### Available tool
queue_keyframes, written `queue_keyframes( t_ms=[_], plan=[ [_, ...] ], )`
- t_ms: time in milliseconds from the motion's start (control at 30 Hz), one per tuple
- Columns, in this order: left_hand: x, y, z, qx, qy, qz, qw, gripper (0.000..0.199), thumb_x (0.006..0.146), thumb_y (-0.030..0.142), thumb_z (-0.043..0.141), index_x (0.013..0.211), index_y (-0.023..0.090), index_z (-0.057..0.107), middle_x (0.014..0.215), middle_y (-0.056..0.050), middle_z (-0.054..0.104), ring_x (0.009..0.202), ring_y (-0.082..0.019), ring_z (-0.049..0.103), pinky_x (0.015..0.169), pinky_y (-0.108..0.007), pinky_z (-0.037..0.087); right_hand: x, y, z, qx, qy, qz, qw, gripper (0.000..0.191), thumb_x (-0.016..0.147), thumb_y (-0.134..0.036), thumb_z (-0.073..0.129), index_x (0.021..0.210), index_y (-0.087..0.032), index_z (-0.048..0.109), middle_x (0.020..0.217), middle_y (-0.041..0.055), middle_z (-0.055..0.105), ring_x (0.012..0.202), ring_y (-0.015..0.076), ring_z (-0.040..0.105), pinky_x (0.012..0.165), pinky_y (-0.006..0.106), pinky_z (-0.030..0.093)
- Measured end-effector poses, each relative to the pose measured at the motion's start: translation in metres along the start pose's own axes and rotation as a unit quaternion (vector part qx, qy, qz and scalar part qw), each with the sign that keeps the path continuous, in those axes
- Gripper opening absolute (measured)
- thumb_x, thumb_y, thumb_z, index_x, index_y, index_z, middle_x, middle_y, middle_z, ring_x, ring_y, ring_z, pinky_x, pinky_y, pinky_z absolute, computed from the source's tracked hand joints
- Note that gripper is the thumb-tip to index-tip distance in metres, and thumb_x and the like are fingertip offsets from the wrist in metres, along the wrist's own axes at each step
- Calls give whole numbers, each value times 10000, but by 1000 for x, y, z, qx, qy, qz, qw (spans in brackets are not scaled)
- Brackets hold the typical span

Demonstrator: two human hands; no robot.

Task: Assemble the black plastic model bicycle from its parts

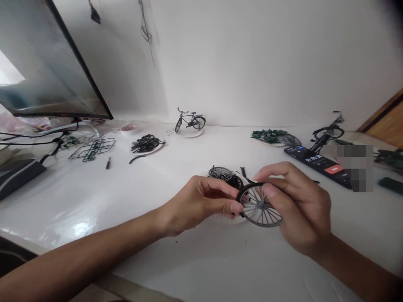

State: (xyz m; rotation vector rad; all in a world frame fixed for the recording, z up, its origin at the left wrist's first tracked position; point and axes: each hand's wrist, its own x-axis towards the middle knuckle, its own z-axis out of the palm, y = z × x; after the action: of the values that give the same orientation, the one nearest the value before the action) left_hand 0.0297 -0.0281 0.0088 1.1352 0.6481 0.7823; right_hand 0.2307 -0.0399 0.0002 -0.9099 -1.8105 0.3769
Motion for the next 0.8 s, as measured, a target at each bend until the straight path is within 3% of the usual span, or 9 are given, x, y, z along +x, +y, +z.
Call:
queue_keyframes(
  t_ms=[267,400,433,600,800],
  plan=[
    [-2,-3,-3,-27,-19,1,999,104,763,153,795,838,108,738,772,-50,709,684,-125,664,724,-268,543,4,-4,-7,-39,-129,-67,989,256,886,-210,584,1123,-304,582,728,-51,672,508,109,580,459,225,456],
    [-3,-1,-5,-42,-28,9,999,112,790,183,783,850,115,718,749,-45,696,688,-126,665,745,-273,527,8,-2,-16,-74,-201,-66,975,800,641,-459,858,1314,-327,447,979,4,736,749,204,717,619,281,580],
    [-3,-1,-5,-43,-29,11,999,117,793,193,782,856,119,716,738,-41,694,687,-124,665,743,-268,522,8,-1,-17,-93,-207,-61,972,863,593,-482,883,1319,-340,439,1006,6,735,775,217,722,631,290,589],
    [-3,-1,-7,-55,-29,9,998,127,796,204,785,874,127,721,722,-29,691,680,-110,652,731,-247,518,5,6,-13,-92,-194,-53,975,706,658,-359,856,1252,-351,476,878,-45,721,640,159,691,539,234,549],
    [0,-2,-10,-45,-56,16,997,150,802,150,772,940,109,729,856,-66,715,758,-123,656,782,-273,521,5,8,-7,-102,-152,-74,980,617,641,-318,840,1163,-303,511,778,-69,680,587,132,647,514,225,501]
  ],
)
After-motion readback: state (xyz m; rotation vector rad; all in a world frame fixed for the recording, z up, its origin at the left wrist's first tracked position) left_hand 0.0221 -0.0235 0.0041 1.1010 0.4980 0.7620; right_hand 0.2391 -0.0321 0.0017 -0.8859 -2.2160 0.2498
